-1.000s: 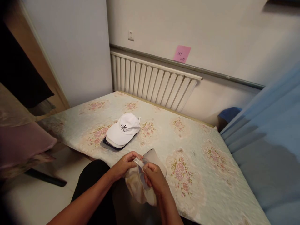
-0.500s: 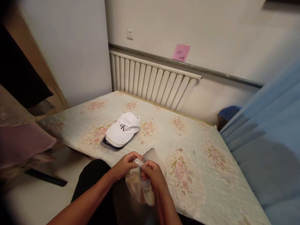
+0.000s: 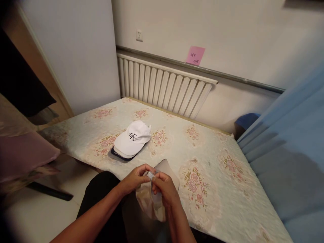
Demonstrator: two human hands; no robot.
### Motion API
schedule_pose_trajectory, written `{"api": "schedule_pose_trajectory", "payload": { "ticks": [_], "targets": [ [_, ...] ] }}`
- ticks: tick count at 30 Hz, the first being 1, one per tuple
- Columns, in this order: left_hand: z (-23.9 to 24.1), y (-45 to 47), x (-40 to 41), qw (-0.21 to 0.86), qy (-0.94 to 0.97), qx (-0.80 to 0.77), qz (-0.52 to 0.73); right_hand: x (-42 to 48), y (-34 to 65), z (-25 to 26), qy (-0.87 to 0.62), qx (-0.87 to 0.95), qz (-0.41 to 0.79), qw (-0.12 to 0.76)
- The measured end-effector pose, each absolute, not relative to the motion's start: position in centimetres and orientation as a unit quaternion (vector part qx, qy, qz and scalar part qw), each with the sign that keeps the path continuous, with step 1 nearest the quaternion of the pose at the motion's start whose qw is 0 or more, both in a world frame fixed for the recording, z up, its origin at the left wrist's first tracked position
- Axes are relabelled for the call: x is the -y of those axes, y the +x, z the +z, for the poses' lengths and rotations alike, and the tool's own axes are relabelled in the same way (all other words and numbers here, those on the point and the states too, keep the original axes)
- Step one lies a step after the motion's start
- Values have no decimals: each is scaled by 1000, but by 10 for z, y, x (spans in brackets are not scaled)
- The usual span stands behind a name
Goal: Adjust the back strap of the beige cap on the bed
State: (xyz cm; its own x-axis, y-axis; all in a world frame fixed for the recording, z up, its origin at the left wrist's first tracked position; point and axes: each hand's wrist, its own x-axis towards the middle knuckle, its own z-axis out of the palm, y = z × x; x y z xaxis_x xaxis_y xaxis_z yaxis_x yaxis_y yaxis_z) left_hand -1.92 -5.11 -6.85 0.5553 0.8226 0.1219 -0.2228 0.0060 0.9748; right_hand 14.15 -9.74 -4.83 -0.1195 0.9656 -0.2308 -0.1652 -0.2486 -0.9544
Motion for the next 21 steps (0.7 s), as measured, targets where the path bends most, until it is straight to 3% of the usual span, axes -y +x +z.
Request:
{"api": "schedule_pose_trajectory", "payload": {
  "ticks": [21],
  "targets": [
    [-63,-18,53,639,601,-292,381,104,149,-45,-515,422,597,448]
  ]
}}
